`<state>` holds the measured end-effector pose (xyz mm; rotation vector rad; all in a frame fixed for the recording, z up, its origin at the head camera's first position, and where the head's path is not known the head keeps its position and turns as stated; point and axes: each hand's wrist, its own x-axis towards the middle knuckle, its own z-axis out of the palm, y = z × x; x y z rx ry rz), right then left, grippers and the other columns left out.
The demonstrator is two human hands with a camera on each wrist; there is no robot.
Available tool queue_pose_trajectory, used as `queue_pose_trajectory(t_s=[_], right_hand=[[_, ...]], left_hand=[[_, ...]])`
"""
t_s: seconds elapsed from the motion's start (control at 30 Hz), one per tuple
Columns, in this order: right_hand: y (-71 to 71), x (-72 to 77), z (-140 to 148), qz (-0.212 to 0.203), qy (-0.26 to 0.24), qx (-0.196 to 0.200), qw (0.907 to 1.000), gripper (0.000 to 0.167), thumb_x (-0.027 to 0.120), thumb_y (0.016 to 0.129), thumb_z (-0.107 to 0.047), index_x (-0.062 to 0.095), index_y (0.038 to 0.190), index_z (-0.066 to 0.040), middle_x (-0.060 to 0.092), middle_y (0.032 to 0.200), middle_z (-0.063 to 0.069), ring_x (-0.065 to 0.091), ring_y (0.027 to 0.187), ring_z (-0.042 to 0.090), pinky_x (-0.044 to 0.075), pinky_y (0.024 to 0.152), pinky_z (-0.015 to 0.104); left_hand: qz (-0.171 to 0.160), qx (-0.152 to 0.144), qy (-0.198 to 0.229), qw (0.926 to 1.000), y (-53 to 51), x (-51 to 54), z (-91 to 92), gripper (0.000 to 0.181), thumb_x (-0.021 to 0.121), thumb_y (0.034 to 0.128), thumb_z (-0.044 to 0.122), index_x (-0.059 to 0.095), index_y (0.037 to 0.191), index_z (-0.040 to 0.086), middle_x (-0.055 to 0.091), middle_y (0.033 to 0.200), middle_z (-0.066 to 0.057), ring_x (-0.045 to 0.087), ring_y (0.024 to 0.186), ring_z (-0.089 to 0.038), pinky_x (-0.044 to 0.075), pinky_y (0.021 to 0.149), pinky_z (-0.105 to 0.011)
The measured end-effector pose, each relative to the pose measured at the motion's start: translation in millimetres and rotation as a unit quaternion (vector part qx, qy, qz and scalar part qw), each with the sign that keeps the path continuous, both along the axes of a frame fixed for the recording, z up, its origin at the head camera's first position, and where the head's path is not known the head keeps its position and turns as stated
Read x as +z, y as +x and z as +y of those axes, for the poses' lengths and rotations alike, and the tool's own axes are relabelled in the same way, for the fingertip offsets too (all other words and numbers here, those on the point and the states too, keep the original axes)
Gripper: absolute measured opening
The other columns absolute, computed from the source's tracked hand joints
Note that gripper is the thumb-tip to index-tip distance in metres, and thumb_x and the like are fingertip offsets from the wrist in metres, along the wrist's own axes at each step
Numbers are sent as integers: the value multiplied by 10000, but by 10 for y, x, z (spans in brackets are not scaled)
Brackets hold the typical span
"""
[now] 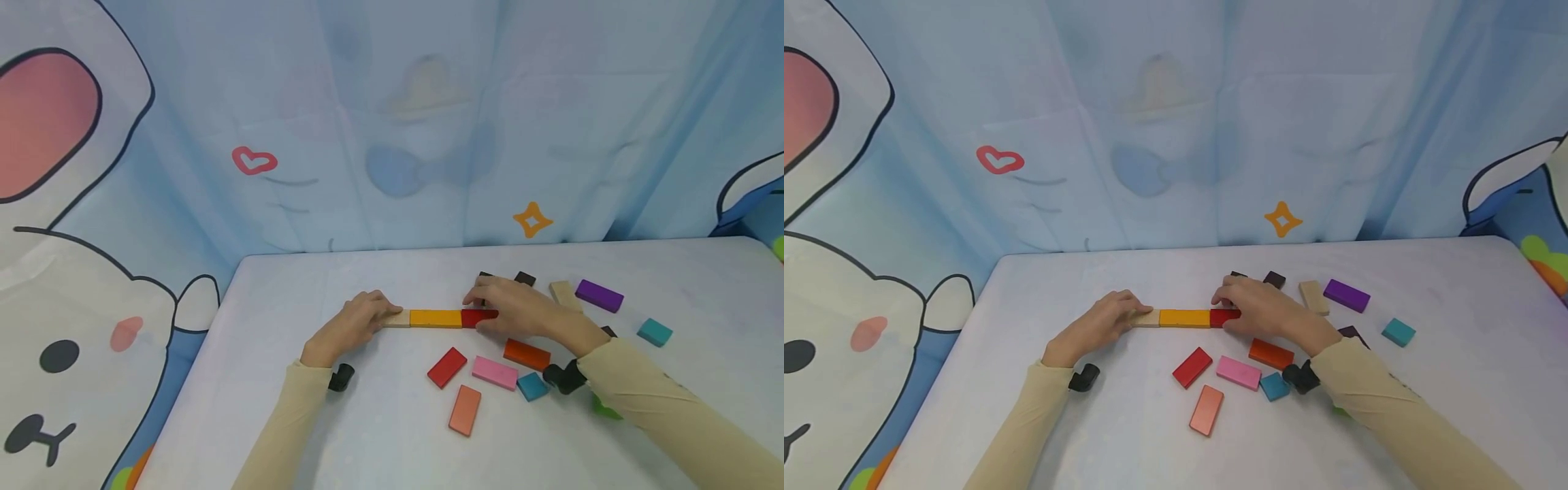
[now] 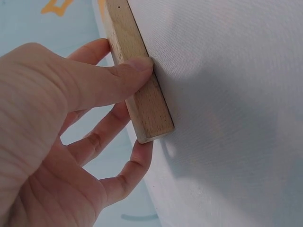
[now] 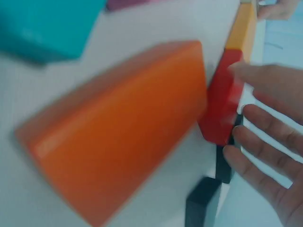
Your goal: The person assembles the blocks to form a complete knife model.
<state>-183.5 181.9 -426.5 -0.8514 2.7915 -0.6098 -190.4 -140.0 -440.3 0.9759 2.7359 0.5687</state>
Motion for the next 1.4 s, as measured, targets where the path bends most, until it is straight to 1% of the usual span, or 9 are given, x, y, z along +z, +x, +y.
queue_pose_trajectory(t_s=[0.1,0.17,0.3,0.43,0.57,0.7,0.87,1.1,1.4], right_hand=[[-50,65,43,168,-105,-23,9998,314,846,890,-124,762,1181,-40,665,1045,58,647,959,239,611,835,395],[-91,126,79,301,-158,5,9994,298,827,903,-98,760,1184,-28,663,1060,74,652,978,262,611,847,417],[-164,234,157,591,-59,125,9982,320,820,886,-23,755,1199,-24,641,1117,107,640,1030,305,610,863,448],[-223,270,204,700,70,301,9971,342,820,862,33,753,1190,-36,616,1179,124,617,1065,318,608,869,453],[-269,246,188,653,211,434,9967,357,831,845,54,756,1177,-53,612,1203,122,600,1093,304,611,864,432],[-317,187,125,438,390,553,9967,374,819,841,78,759,1181,-65,619,1213,128,596,1123,310,607,885,426],[-357,83,66,450,529,716,9950,353,818,827,90,771,1137,-72,629,1182,106,606,1124,308,592,926,445],[-439,-33,111,551,555,719,9943,332,824,805,99,778,1075,-89,639,1133,109,598,1105,325,594,916,474],[-500,-52,116,475,556,694,9949,336,816,806,114,776,1072,-87,638,1112,106,591,1094,324,585,932,495]], left_hand=[[5,4,-10,10000,-4,4,-2,365,665,1008,-11,696,1361,75,673,1218,-62,599,1158,-279,510,1001,-450],[-4,13,-16,10000,-4,8,-3,369,664,1006,-21,695,1361,74,672,1220,-63,597,1161,-281,508,1003,-453],[0,10,-9,10000,0,15,-4,368,662,1003,-32,697,1356,66,671,1213,-71,597,1153,-286,510,996,-455],[-12,20,3,10000,8,14,-11,360,664,1004,-24,700,1352,61,674,1210,-72,600,1147,-286,513,993,-449],[-57,45,18,10000,12,5,-22,362,662,1003,-29,699,1352,63,673,1218,-73,598,1158,-293,508,1004,-459],[-86,54,-10,9999,14,-7,-29,375,662,1002,-33,694,1361,69,669,1234,-70,590,1173,-297,500,1011,-469],[-93,54,13,9999,19,-19,-30,379,675,994,-31,697,1359,69,671,1229,-68,590,1170,-294,504,1001,-468],[-41,15,34,10000,12,-27,-19,378,672,996,-32,696,1359,71,671,1222,-67,595,1158,-283,512,995,-448],[-56,102,-22,9999,0,-21,-2,359,670,1020,42,693,1374,95,664,1235,-42,581,1162,-261,499,988,-472]])
